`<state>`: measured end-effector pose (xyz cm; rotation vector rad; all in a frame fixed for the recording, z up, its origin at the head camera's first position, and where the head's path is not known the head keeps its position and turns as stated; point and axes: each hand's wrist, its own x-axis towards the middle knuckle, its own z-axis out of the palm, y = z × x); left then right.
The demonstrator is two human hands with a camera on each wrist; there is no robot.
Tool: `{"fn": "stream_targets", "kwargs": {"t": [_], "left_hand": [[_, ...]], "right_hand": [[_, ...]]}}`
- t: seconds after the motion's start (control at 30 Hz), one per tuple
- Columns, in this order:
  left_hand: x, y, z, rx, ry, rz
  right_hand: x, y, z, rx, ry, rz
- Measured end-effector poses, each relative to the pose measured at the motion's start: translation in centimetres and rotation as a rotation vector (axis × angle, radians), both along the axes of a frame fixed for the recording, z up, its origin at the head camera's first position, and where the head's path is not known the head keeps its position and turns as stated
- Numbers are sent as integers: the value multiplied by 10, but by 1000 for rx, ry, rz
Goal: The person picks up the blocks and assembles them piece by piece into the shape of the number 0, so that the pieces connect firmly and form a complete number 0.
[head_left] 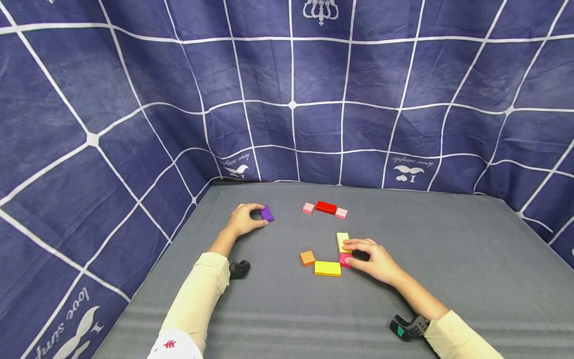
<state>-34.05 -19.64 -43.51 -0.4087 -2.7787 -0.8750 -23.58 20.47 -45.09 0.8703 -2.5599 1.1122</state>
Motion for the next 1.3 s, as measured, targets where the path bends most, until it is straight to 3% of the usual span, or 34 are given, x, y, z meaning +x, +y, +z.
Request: {"fn": "stream_targets", "kwargs": {"t": [0.13,0.37,0.7,1.07,1.3], "left_hand": [[2,0,0,25,9,2],[8,7,3,76,-1,-50],[19,21,3,89,-25,-77],[34,51,3,87,27,-260],[40,65,4,51,64,-333]], "right_hand": [[0,-1,0,-4,-7,2],[0,0,-1,-2,-3,-5],[2,0,0,-2,-13,-9],[2,0,1,4,-16,-11],[1,0,0,-7,-4,-5]]}}
